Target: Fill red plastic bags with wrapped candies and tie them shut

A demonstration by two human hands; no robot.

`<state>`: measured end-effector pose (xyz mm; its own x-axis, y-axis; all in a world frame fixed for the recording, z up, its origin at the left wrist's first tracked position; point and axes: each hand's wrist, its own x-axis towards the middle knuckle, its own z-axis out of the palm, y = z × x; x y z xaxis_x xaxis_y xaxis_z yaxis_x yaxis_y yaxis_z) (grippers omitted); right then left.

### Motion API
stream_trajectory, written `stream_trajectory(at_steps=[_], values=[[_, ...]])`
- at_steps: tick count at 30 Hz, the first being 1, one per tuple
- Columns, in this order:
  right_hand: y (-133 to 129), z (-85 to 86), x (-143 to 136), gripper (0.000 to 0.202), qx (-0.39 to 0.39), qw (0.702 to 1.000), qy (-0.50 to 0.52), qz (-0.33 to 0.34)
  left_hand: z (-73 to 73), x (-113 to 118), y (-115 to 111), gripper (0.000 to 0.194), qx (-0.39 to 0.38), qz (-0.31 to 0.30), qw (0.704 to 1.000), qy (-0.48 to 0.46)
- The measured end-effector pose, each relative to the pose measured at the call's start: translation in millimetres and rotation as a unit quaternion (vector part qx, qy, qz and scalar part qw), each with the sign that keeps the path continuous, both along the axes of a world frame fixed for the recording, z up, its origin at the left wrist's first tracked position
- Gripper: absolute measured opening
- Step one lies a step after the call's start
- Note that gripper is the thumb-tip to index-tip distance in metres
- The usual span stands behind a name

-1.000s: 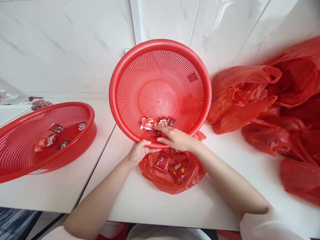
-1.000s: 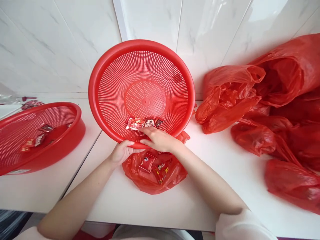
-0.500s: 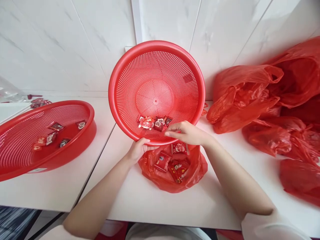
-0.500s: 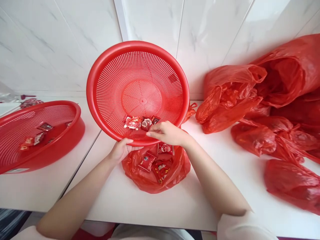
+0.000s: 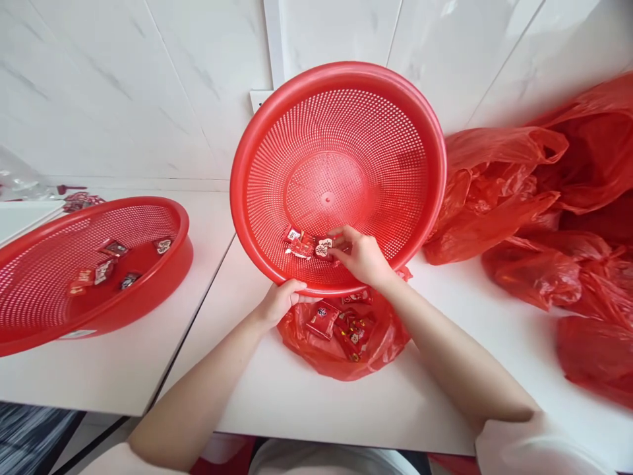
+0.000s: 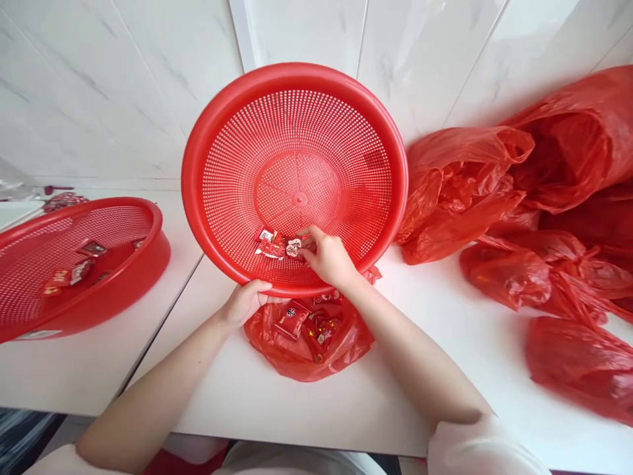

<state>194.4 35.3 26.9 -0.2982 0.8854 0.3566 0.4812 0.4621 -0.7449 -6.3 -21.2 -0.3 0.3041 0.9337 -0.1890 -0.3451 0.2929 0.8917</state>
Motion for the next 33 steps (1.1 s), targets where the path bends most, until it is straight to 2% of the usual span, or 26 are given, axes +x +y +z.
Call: stream_trajectory(at_steps=[2, 5, 7, 9, 11, 13, 15, 17, 19, 22, 26, 28, 33], values=[[2.8, 5.6, 7.4, 0.025, -0.021, 0.998, 0.056, 0.008, 0.6, -0.2, 1.2, 0.031, 0.004, 0.0, 1.0, -0.001], [2.4, 18.7, 21.0, 0.032, -0.082, 0.986, 0.125, 0.07, 1.3, 0.4, 3.1, 0.032, 0.004, -0.002, 1.0, -0.017], [-1.4, 29.6, 29.9, 0.035, -0.13, 0.975, 0.104, 0.149, 1.2, 0.8, 4.1, 0.033, 0.0, 0.002, 1.0, -0.029], [-5.5, 38.0, 35.8, 0.031, -0.143, 0.966, 0.043, 0.212, 0.2, 0.8, 4.8, 0.034, -0.005, 0.004, 0.999, -0.037], [-7.6, 39.8, 36.5, 0.027, -0.103, 0.976, -0.014, 0.194, -1.4, 0.1, 5.2, 0.035, -0.007, 0.002, 0.999, -0.041], [-6.8, 34.0, 31.7, 0.026, -0.039, 0.99, -0.062, 0.119, -3.0, -0.8, 5.3, 0.038, -0.004, -0.003, 0.999, -0.046], [-4.7, 23.8, 23.8, 0.031, 0.008, 0.991, -0.116, 0.07, -4.1, -1.6, 5.0, 0.04, -0.005, -0.006, 0.999, -0.05], [-3.6, 14.6, 16.4, 0.042, 0.034, 0.982, -0.162, 0.092, -4.1, -1.8, 4.5, 0.043, -0.007, 0.001, 0.999, -0.047], [-4.2, 10.2, 12.4, 0.052, 0.042, 0.971, -0.186, 0.144, -2.8, -1.4, 4.2, 0.045, -0.008, 0.013, 0.999, -0.042], [-5.6, 12.3, 14.3, 0.043, 0.026, 0.963, -0.184, 0.192, 0.0, -0.5, 4.7, 0.042, -0.013, 0.024, 0.999, -0.038], [-3.8, 18.7, 23.7, 0.032, 0.007, 0.981, -0.133, 0.143, 1.3, 0.1, 6.4, 0.037, -0.018, 0.032, 0.998, -0.046], [-3.5, 21.5, 27.2, 0.031, -0.032, 0.987, -0.079, 0.133, 1.0, 0.1, 7.1, 0.036, -0.015, 0.031, 0.998, -0.049], [-7.0, 30.6, 29.4, 0.032, -0.152, 0.967, -0.001, 0.203, 0.6, -0.1, 7.5, 0.033, -0.01, 0.03, 0.999, -0.036]])
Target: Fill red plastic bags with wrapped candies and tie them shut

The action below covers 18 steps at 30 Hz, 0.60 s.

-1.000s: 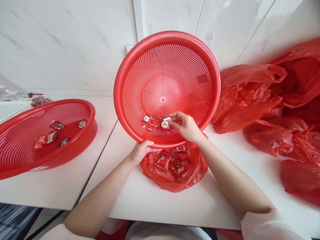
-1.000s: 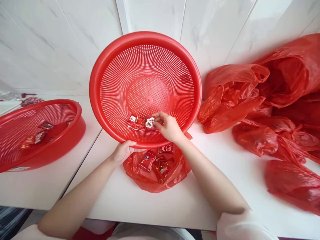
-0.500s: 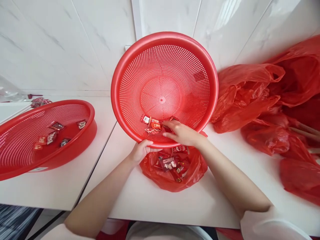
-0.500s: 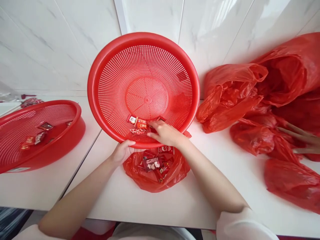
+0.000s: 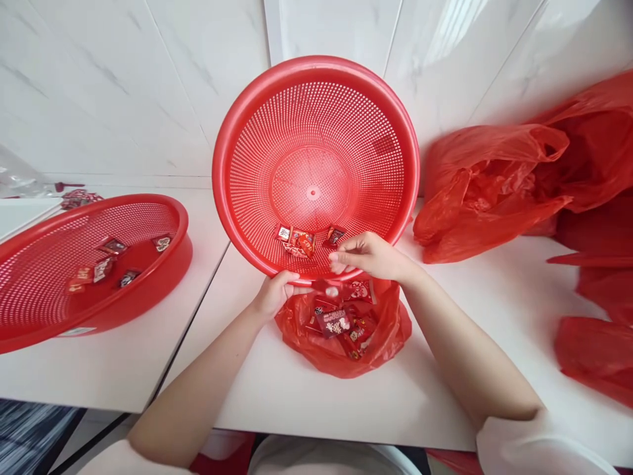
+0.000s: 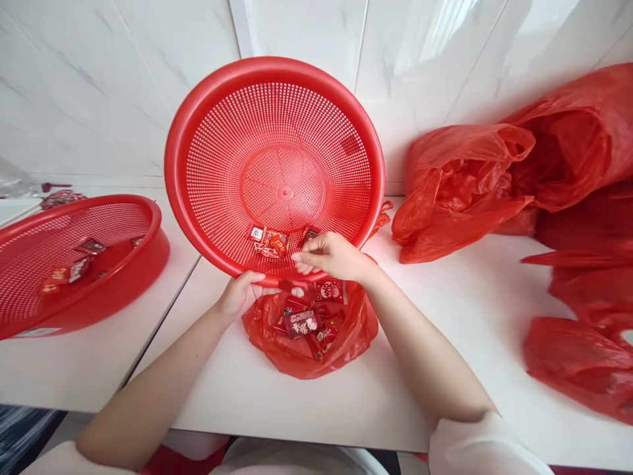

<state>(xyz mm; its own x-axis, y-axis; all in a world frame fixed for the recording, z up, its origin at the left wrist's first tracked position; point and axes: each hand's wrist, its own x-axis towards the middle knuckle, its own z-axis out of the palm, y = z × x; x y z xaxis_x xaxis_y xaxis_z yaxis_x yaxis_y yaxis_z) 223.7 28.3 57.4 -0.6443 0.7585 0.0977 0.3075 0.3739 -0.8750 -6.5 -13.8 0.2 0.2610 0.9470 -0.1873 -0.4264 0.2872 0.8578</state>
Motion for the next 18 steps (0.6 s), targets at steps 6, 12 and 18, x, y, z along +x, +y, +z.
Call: stream_trajectory(at_steps=[6, 12, 18], values=[[9.0, -12.0, -4.4, 0.034, 0.192, 0.969, -0.072, -0.135, -0.6, -1.8, -1.4, 0.033, 0.011, -0.016, 1.0, 0.012], [9.8, -22.4, -4.1, 0.043, 0.237, 0.949, -0.202, -0.045, -0.7, -1.7, -1.5, 0.035, 0.021, -0.005, 1.0, 0.019], [4.0, -8.4, -1.6, 0.03, 0.191, 0.972, -0.137, 0.0, -1.0, -2.1, 0.7, 0.032, 0.018, 0.011, 1.0, 0.016]])
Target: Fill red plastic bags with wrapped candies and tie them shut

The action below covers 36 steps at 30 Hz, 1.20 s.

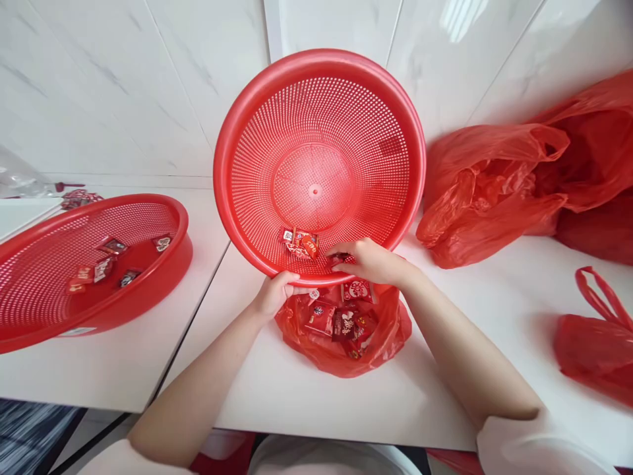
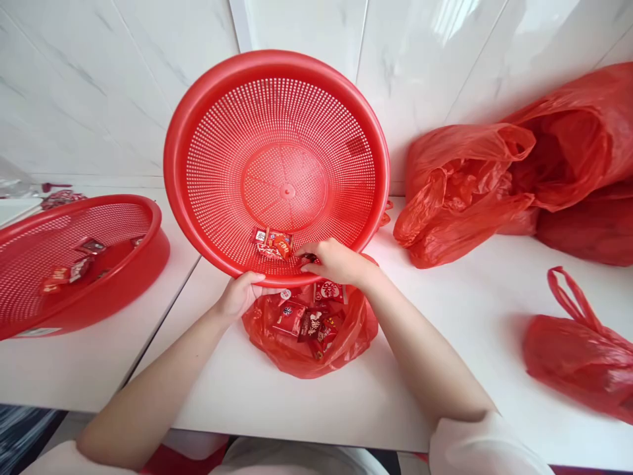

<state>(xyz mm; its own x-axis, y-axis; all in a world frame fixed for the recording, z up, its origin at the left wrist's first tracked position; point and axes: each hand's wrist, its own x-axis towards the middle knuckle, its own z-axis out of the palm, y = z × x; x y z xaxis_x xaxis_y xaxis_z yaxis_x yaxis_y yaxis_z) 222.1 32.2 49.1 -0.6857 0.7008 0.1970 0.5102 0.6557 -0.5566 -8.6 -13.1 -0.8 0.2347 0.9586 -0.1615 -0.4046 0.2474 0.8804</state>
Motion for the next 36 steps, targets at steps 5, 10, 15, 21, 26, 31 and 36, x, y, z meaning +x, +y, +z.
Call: stream_trajectory(at_steps=[5, 10, 15, 21, 26, 31, 36], values=[[-5.0, 13.8, 2.6, 0.031, -0.043, 0.997, 0.054, -0.026, -1.3, -1.3, -0.2, 0.033, 0.004, -0.013, 1.0, -0.002], [-7.7, 17.1, 5.5, 0.044, -0.151, 0.985, 0.085, 0.009, -1.0, -1.6, -1.5, 0.033, 0.026, -0.05, 0.998, -0.009], [-7.6, 11.2, -6.2, 0.047, -0.096, 0.99, 0.103, -0.017, -0.1, 0.6, -3.6, 0.032, 0.019, -0.06, 0.998, 0.01], [-14.3, -3.0, -30.6, 0.049, 0.039, 0.996, 0.078, 0.034, 0.4, 4.0, -9.0, 0.042, -0.004, -0.048, 0.999, 0.002], [-10.6, -16.6, -33.8, 0.037, 0.027, 0.996, 0.083, -0.022, -1.7, 4.5, -6.4, 0.036, -0.01, -0.044, 0.999, -0.008], [0.0, -11.5, -19.3, 0.032, -0.104, 0.97, 0.202, -0.087, 0.1, 2.2, -1.4, 0.032, -0.003, -0.025, 1.0, -0.009], [-4.7, 13.1, -0.4, 0.035, -0.221, 0.955, 0.2, 0.006, 2.6, -0.5, -0.2, 0.034, 0.001, -0.01, 1.0, -0.007]])
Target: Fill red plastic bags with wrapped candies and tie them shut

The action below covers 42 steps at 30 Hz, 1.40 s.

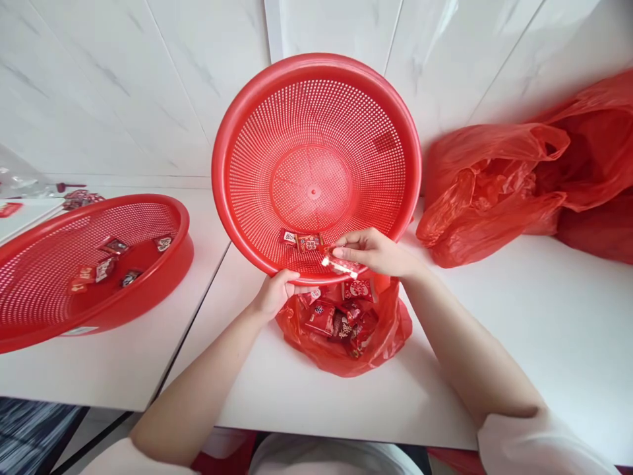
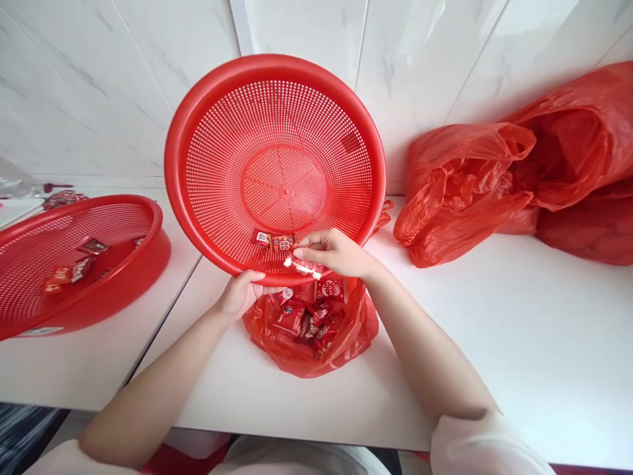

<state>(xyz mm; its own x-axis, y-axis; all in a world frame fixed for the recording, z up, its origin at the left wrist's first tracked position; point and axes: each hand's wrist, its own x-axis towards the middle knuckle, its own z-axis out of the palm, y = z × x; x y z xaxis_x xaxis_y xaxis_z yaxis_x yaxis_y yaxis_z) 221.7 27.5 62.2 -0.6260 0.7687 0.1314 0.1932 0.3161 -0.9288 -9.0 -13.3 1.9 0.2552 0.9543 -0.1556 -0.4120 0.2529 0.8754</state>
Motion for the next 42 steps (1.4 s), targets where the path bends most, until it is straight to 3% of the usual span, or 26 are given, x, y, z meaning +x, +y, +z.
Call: stream_trajectory(at_steps=[2, 5, 8, 11, 20, 22, 25, 28, 32, 36, 38, 42], values=[[-3.4, 6.8, 3.4, 0.044, 0.009, 0.999, -0.043, 0.001, 0.8, 0.2, -0.9, 0.034, 0.004, -0.003, 1.0, 0.005], [-3.9, 4.8, 1.9, 0.05, 0.066, 0.993, -0.087, -0.051, 2.3, 1.7, -3.2, 0.03, 0.011, -0.026, 1.0, 0.01], [0.8, -7.9, -3.2, 0.032, 0.163, 0.975, -0.131, -0.078, 2.8, 2.6, -5.2, 0.028, 0.023, -0.051, 0.998, 0.018], [5.2, -19.0, -6.0, 0.022, 0.203, 0.962, -0.174, -0.044, 2.0, 2.0, -5.5, 0.026, 0.028, -0.05, 0.998, 0.032], [1.0, -8.1, -2.7, 0.025, 0.011, 0.996, -0.065, 0.055, 4.2, 1.8, -4.8, 0.029, 0.025, -0.049, 0.998, 0.028], [0.9, -8.2, -5.1, 0.025, 0.059, 0.996, -0.058, 0.029, 4.1, 2.1, -5.3, 0.03, 0.02, -0.05, 0.998, 0.028], [1.9, -14.9, -11.1, 0.027, 0.203, 0.973, -0.093, -0.053, 2.9, 2.5, -6.2, 0.033, 0.005, -0.052, 0.998, 0.025], [1.8, -24.5, -16.7, 0.042, 0.261, 0.952, -0.15, -0.049, 2.2, 3.2, -7.2, 0.035, -0.007, -0.058, 0.998, 0.018], [-0.3, -28.9, -20.3, 0.043, 0.225, 0.958, -0.179, -0.004, 1.4, 2.5, -7.2, 0.031, -0.001, -0.05, 0.998, 0.026], [1.8, -24.4, -17.4, 0.024, 0.202, 0.961, -0.172, -0.074, -0.5, -0.7, -4.9, 0.027, 0.008, -0.053, 0.998, 0.027], [3.8, -20.4, -13.0, 0.028, 0.132, 0.978, -0.132, -0.091, -0.9, -2.0, -3.5, 0.028, 0.013, -0.057, 0.998, 0.021], [1.7, -6.2, -2.1, 0.035, 0.007, 0.999, -0.046, 0.006, 0.3, -2.4, -1.9, 0.031, 0.007, -0.05, 0.999, 0.01]])
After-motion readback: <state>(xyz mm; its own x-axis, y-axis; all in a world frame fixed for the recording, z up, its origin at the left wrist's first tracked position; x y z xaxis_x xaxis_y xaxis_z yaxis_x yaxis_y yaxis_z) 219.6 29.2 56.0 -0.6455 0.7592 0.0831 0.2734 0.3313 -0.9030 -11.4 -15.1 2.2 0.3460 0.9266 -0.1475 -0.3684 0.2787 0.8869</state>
